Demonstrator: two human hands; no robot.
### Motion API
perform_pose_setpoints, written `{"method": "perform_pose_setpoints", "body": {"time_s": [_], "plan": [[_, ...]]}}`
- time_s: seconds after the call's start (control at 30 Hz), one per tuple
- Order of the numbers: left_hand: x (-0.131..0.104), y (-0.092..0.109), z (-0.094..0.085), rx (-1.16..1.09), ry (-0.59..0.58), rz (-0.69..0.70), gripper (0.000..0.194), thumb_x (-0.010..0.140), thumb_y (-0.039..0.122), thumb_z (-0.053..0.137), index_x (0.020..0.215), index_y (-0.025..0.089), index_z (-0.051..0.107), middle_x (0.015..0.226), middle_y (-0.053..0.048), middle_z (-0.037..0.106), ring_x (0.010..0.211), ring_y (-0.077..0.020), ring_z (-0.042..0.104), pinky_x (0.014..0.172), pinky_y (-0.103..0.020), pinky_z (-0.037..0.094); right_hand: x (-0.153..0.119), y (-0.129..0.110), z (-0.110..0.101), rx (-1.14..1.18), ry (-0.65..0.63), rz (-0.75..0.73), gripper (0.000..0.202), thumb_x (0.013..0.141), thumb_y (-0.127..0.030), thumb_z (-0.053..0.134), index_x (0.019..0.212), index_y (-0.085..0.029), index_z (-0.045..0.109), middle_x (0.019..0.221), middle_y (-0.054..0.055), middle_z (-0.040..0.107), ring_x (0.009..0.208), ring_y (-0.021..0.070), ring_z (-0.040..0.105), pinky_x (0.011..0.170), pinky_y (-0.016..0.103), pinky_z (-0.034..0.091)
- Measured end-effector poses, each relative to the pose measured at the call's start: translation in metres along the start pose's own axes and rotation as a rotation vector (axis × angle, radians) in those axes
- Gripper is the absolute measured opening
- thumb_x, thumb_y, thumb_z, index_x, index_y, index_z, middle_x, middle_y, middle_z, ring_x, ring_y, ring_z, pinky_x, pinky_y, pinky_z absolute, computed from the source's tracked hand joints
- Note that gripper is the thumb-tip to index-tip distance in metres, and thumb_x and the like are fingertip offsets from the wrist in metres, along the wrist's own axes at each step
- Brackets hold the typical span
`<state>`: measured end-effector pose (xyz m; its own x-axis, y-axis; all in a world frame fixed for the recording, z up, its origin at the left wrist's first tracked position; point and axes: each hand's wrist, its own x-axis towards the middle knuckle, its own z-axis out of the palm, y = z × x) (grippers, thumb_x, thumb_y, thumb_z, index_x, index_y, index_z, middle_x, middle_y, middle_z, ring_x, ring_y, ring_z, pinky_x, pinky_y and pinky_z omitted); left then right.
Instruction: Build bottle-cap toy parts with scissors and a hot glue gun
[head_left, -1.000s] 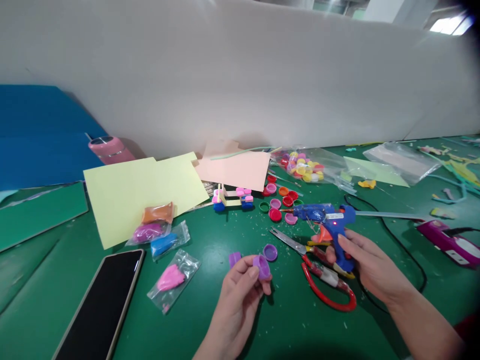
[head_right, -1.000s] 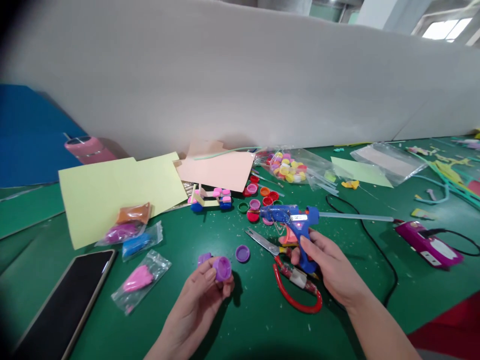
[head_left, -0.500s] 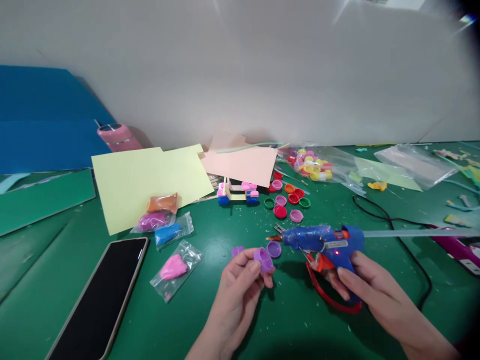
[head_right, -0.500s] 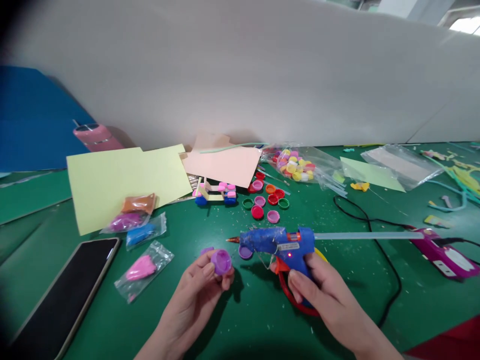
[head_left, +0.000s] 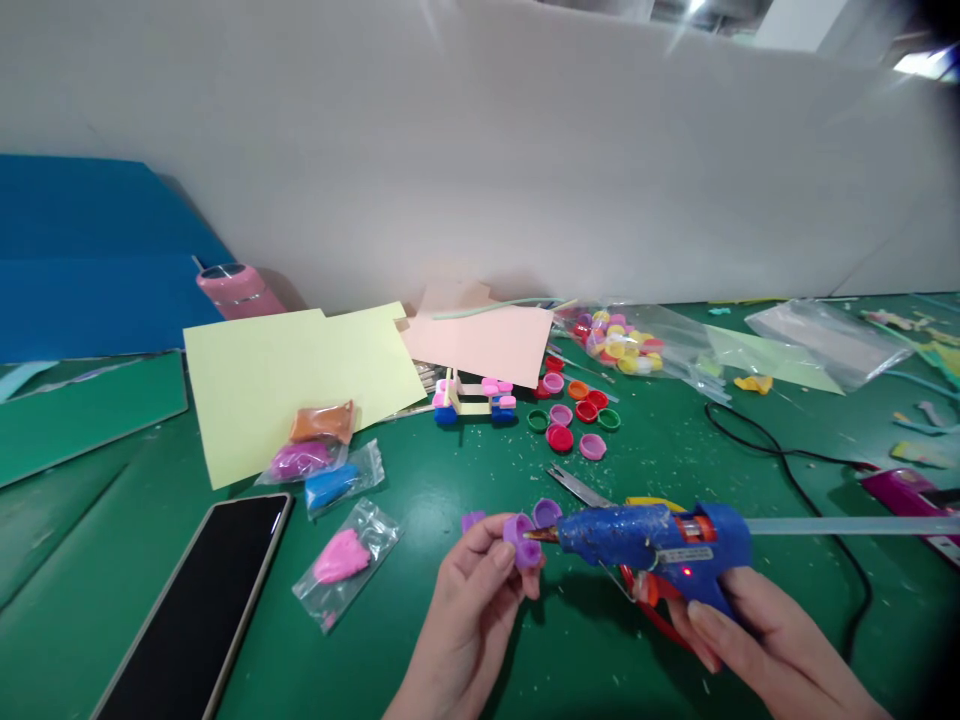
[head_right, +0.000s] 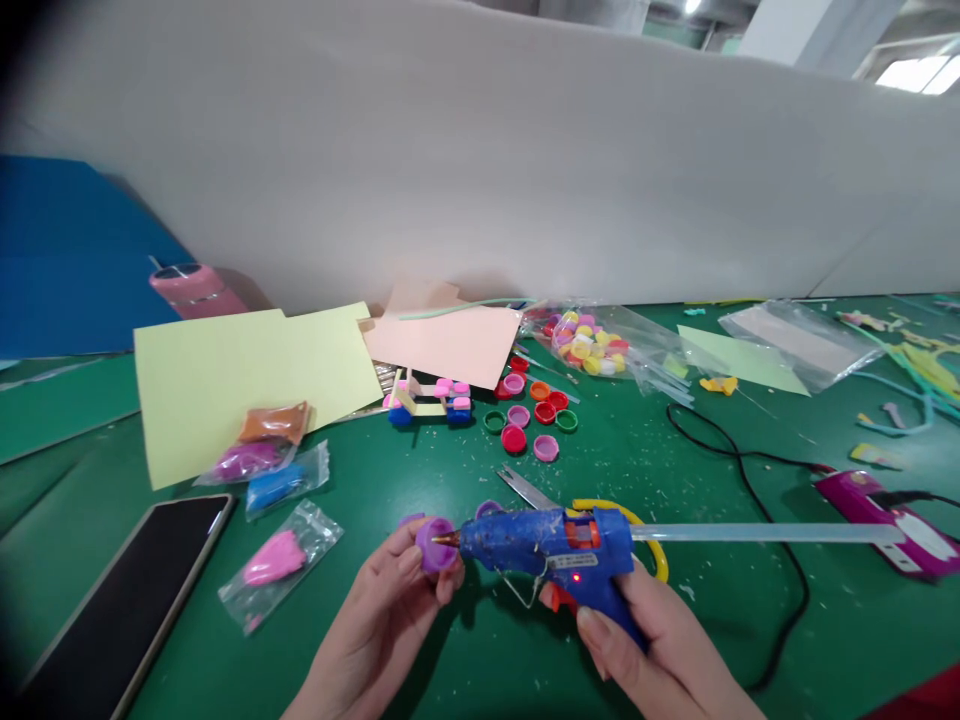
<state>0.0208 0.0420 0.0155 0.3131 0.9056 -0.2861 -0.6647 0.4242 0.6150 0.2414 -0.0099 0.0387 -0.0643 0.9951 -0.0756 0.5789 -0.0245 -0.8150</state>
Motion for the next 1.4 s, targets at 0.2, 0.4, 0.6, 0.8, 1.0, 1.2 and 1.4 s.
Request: {"method": "perform_pose_setpoints", "body": {"time_s": [0.2, 0.4, 0.6, 0.8, 1.0, 1.2, 1.4], "plan": [[0.001, 0.0, 0.0, -0.018, 0.006, -0.004, 0.017, 0.074, 0.018, 0.061, 0.088, 0.011, 0.064, 0.069, -0.003, 0.056, 0.06, -0.0099, 0.047, 0.059, -0.021, 0.036, -0.002, -0.001, 0.001, -0.027, 0.008, -0.031, 0.028, 0.082, -0.04, 0.047, 0.06, -0.023, 0.054, 0.057, -0.001, 0.058, 0.05, 0.0125, 0.054, 0.046, 0.018, 0.048], [0.0, 0.0, 0.0, -0.005, 0.0, -0.009, 0.016, 0.074, 0.018, 0.06, 0.088, 0.011, 0.064, 0.068, -0.003, 0.056, 0.06, -0.0098, 0.047, 0.059, -0.02, 0.035, 0.001, 0.001, 0.0, -0.038, 0.001, -0.065, 0.023, 0.083, -0.037, 0.046, 0.068, -0.024, 0.057, 0.061, 0.0, 0.061, 0.052, 0.0132, 0.057, 0.046, 0.018, 0.05], [0.001, 0.0, 0.001, 0.018, 0.0, -0.007, 0.017, 0.074, 0.021, 0.061, 0.087, 0.011, 0.064, 0.067, -0.003, 0.056, 0.059, -0.01, 0.046, 0.059, -0.021, 0.035, 0.001, 0.0, 0.0, -0.034, -0.027, -0.087, 0.017, 0.085, -0.035, 0.043, 0.081, -0.024, 0.057, 0.065, 0.0, 0.061, 0.054, 0.0134, 0.057, 0.048, 0.018, 0.05], [0.001, 0.0, 0.001, 0.017, 0.002, -0.003, 0.019, 0.072, 0.022, 0.062, 0.087, 0.01, 0.065, 0.067, -0.003, 0.057, 0.058, -0.01, 0.046, 0.059, -0.021, 0.035, 0.005, -0.002, -0.001, -0.043, -0.024, -0.106, 0.021, 0.086, -0.032, 0.043, 0.069, -0.023, 0.051, 0.062, -0.002, 0.057, 0.052, 0.0111, 0.054, 0.047, 0.016, 0.048], [0.0, 0.0, 0.001, -0.002, 0.009, -0.016, 0.017, 0.073, 0.021, 0.061, 0.086, 0.01, 0.065, 0.068, -0.003, 0.057, 0.06, -0.0095, 0.046, 0.059, -0.02, 0.035, 0.002, -0.005, -0.001, -0.101, 0.003, -0.08, 0.022, 0.085, -0.035, 0.045, 0.07, -0.022, 0.054, 0.062, -0.002, 0.057, 0.052, 0.0108, 0.054, 0.047, 0.014, 0.047], [-0.001, 0.001, 0.002, 0.017, -0.004, -0.01, 0.017, 0.073, 0.023, 0.062, 0.085, 0.011, 0.065, 0.067, -0.003, 0.057, 0.059, -0.0097, 0.046, 0.059, -0.021, 0.035, 0.003, -0.004, -0.002, -0.106, -0.01, -0.111, 0.017, 0.086, -0.033, 0.043, 0.079, -0.024, 0.055, 0.064, -0.002, 0.056, 0.054, 0.0107, 0.052, 0.049, 0.014, 0.047], [-0.001, 0.001, 0.004, 0.026, 0.015, -0.008, 0.018, 0.072, 0.024, 0.062, 0.086, 0.012, 0.066, 0.067, -0.003, 0.057, 0.059, -0.0099, 0.046, 0.059, -0.021, 0.034, 0.008, -0.005, -0.001, -0.064, 0.007, -0.141, 0.014, 0.087, -0.031, 0.043, 0.08, -0.024, 0.053, 0.066, -0.003, 0.056, 0.054, 0.0098, 0.052, 0.05, 0.013, 0.047]]}}
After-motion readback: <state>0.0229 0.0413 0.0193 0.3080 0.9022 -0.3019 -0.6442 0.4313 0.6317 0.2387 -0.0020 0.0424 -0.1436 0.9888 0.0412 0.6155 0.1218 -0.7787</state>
